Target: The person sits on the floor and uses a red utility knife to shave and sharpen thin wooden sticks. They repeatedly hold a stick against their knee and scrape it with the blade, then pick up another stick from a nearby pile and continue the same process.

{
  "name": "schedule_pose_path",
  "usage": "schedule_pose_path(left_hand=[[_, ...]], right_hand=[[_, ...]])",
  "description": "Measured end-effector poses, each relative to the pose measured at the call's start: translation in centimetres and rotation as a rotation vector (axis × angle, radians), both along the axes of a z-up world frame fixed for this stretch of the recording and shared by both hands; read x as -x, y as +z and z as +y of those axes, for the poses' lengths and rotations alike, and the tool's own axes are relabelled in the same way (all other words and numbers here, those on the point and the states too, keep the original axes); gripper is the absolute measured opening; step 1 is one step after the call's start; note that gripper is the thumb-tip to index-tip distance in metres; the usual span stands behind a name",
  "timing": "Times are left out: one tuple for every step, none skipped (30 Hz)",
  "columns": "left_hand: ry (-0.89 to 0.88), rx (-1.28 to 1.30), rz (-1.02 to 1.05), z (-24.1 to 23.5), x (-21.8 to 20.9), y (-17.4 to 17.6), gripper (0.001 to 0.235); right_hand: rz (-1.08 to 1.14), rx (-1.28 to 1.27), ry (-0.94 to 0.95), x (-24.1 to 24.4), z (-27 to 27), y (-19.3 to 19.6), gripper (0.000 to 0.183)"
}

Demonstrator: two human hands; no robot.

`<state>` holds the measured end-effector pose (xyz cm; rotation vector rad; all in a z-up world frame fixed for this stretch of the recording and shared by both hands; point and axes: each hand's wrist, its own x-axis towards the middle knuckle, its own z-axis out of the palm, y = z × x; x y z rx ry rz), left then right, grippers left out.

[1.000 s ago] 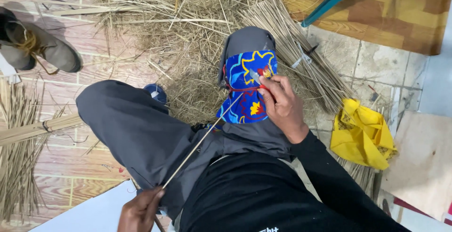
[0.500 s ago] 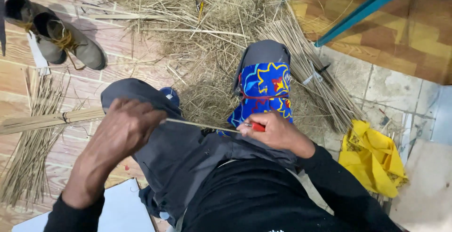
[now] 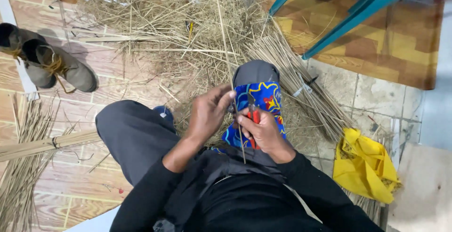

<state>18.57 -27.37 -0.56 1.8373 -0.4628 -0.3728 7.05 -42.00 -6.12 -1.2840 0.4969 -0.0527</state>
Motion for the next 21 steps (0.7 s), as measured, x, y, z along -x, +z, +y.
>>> schedule_pose_path(left_hand=[[0.064,0.110,0.143,-0.6,0.7,-1.1,0.030],[0.133,0.217,0.287,-1.1,1.5,-2.2,0.026],[0.139,0.217,0.290,-1.4,1.6,-2.2,0.026],[0.177,0.283,0.336,-1.6,1.8,-2.1,0.024],[0.216,0.349,0.381,-1.8,2.0,-2.1,0.024],[0.218,0.346,0.382,-1.7,1.9,-2.0,0.024],[0.239,0.384,0.410,-1.7,2.0,-1.9,0.022],[0.255,0.423,0.437,-1.9,1.9,-1.8,0.021],[0.252,0.421,0.436,-1.7,1.7,-2.1,0.021],[0.282,0.461,0.446,-1.6,1.6,-2.4,0.021],[0.313,0.501,0.457,-1.5,1.5,-2.7,0.020],[0.307,0.498,0.461,-1.2,1.6,-2.2,0.020],[0.305,0.436,0.425,-0.9,1.7,-1.8,0.019],[0.304,0.374,0.392,-0.5,1.9,-1.4,0.017],[0.301,0.371,0.399,-0.5,2.3,-1.5,0.017],[0.259,0.225,0.363,-0.5,2.8,-1.7,0.015],[0.215,0.079,0.325,-0.5,3.4,-1.9,0.013],[0.207,0.077,0.332,-0.5,4.0,-2.0,0.013],[0.148,0.005,0.248,-0.5,4.6,-2.2,0.014],[0.088,-0.065,0.164,-0.6,5.2,-2.3,0.015],[0.078,-0.065,0.171,-0.9,5.6,-3.0,0.015]], right_hand=[[0.005,0.033,-0.006,0.0,0.1,-0.4,0.011],[0.012,0.063,-0.006,0.0,0.2,-0.8,0.009],[0.015,0.062,-0.001,-0.1,0.3,-0.7,0.009],[0.010,0.048,-0.014,-0.1,0.5,-0.6,0.007],[0.006,0.034,-0.027,-0.2,0.7,-0.5,0.006],[0.007,0.032,-0.026,-0.3,0.8,-0.5,0.006],[0.006,0.064,0.002,-0.4,0.9,-0.4,0.008],[0.003,0.098,0.025,-0.5,0.9,-0.3,0.011],[0.002,0.097,0.022,-0.4,0.7,0.0,0.011],[0.018,0.141,0.073,-0.2,0.5,0.4,0.013],[0.035,0.185,0.124,0.1,0.3,0.7,0.015],[0.038,0.184,0.118,0.6,-0.3,2.0,0.015],[0.022,0.420,0.171,1.0,-0.8,3.1,0.027],[0.009,0.656,0.226,1.6,-1.4,4.3,0.042],[0.017,0.655,0.224,1.8,-1.8,5.0,0.042],[-0.042,0.764,0.227,2.2,-2.3,5.7,0.041],[-0.101,0.873,0.230,2.6,-2.7,6.3,0.040],[-0.091,0.873,0.226,2.7,-3.2,5.7,0.040],[-0.161,1.061,0.182,2.9,-3.7,5.0,0.035],[-0.231,1.249,0.138,3.2,-4.2,4.4,0.030],[-0.219,1.250,0.135,3.2,-4.5,4.1,0.030]])
